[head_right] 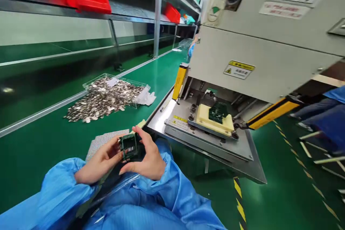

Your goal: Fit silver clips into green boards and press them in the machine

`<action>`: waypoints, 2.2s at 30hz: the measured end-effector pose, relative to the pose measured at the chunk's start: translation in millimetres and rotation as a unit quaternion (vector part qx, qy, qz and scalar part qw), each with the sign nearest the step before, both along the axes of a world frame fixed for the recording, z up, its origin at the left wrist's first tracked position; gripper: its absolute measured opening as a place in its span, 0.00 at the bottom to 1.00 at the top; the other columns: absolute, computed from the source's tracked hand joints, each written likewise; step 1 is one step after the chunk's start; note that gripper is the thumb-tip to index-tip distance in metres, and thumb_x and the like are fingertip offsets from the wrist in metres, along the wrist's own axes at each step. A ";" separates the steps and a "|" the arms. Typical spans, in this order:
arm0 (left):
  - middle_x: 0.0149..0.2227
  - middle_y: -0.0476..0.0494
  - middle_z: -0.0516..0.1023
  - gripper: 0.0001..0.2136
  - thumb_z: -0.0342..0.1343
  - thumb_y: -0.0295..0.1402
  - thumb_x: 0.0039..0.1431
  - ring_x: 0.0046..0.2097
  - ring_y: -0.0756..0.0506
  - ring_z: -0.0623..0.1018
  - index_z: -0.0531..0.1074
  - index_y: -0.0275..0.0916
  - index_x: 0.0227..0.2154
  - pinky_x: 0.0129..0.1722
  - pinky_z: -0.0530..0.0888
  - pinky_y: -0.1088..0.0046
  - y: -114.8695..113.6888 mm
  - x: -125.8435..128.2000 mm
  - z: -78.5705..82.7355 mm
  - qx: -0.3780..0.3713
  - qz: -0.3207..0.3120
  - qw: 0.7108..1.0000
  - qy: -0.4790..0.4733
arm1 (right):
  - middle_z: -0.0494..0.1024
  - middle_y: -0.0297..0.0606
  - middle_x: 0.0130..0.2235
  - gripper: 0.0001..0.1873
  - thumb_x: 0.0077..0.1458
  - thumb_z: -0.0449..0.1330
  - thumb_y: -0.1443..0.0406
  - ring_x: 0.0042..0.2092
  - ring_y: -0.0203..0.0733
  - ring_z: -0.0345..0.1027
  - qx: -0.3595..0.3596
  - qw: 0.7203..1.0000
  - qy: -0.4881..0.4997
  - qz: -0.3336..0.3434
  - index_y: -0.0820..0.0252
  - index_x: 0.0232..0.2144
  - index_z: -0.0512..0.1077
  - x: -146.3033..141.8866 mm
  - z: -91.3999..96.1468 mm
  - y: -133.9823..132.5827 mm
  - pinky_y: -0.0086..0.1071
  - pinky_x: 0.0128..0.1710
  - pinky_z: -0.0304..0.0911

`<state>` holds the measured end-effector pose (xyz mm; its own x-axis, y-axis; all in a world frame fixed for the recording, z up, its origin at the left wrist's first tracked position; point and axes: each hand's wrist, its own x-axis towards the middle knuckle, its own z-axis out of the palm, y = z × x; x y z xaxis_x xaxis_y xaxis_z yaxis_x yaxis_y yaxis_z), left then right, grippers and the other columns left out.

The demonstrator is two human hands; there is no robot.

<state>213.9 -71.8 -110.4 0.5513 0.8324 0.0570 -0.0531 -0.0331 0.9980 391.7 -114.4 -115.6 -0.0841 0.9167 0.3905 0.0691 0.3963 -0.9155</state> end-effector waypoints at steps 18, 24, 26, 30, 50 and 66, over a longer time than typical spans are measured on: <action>0.57 0.26 0.66 0.38 0.67 0.36 0.41 0.58 0.31 0.67 0.61 0.30 0.56 0.58 0.63 0.51 49.5 304.5 90.8 0.256 -0.121 0.955 0.086 | 0.72 0.46 0.45 0.42 0.37 0.65 0.40 0.46 0.53 0.68 0.136 0.840 0.068 -0.521 0.58 0.49 0.67 207.2 17.2 -104.8 0.43 0.43 0.66; 0.43 0.32 0.76 0.33 0.67 0.38 0.41 0.45 0.37 0.76 0.66 0.32 0.52 0.47 0.73 0.57 54.2 291.5 92.9 0.197 -0.069 0.977 0.049 | 0.74 0.47 0.43 0.41 0.36 0.68 0.43 0.46 0.51 0.69 0.148 0.859 -0.002 -0.490 0.61 0.47 0.67 243.0 53.5 -65.6 0.41 0.46 0.65; 0.43 0.35 0.76 0.33 0.67 0.40 0.41 0.45 0.38 0.76 0.66 0.33 0.51 0.47 0.73 0.58 52.1 254.8 90.2 0.179 -0.076 0.980 0.051 | 0.75 0.46 0.42 0.39 0.35 0.69 0.45 0.44 0.50 0.70 0.121 0.874 -0.040 -0.468 0.62 0.45 0.67 251.5 64.1 -43.6 0.42 0.45 0.66; 0.45 0.40 0.75 0.31 0.66 0.43 0.42 0.47 0.39 0.75 0.67 0.38 0.50 0.50 0.73 0.59 41.1 167.9 72.1 0.122 -0.124 0.977 0.119 | 0.77 0.43 0.40 0.32 0.38 0.70 0.50 0.44 0.49 0.71 0.059 0.899 -0.118 -0.418 0.61 0.43 0.68 263.9 73.9 -4.3 0.41 0.47 0.65; 0.47 0.41 0.71 0.31 0.70 0.40 0.34 0.47 0.41 0.72 0.67 0.41 0.44 0.53 0.68 0.60 69.1 133.5 -12.8 0.010 -0.162 0.980 0.111 | 0.75 0.51 0.48 0.35 0.51 0.50 0.40 0.49 0.53 0.69 -0.119 0.727 -0.061 -0.673 0.64 0.45 0.71 297.0 -42.0 -139.1 0.43 0.46 0.66; 0.22 0.55 0.71 0.33 0.73 0.41 0.24 0.30 0.48 0.74 0.73 0.40 0.40 0.34 0.69 0.72 89.2 140.0 -3.2 -0.069 -0.200 0.965 0.153 | 0.74 0.38 0.33 0.35 0.45 0.54 0.37 0.33 0.45 0.69 -0.134 0.707 0.039 -0.694 0.60 0.39 0.70 324.6 -80.4 -146.3 0.39 0.32 0.67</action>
<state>353.9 17.4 -113.7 0.8036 0.5373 -0.2561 0.2640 0.0639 0.9624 716.3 -260.7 -196.1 0.9804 0.1380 0.1409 0.1660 -0.1916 -0.9673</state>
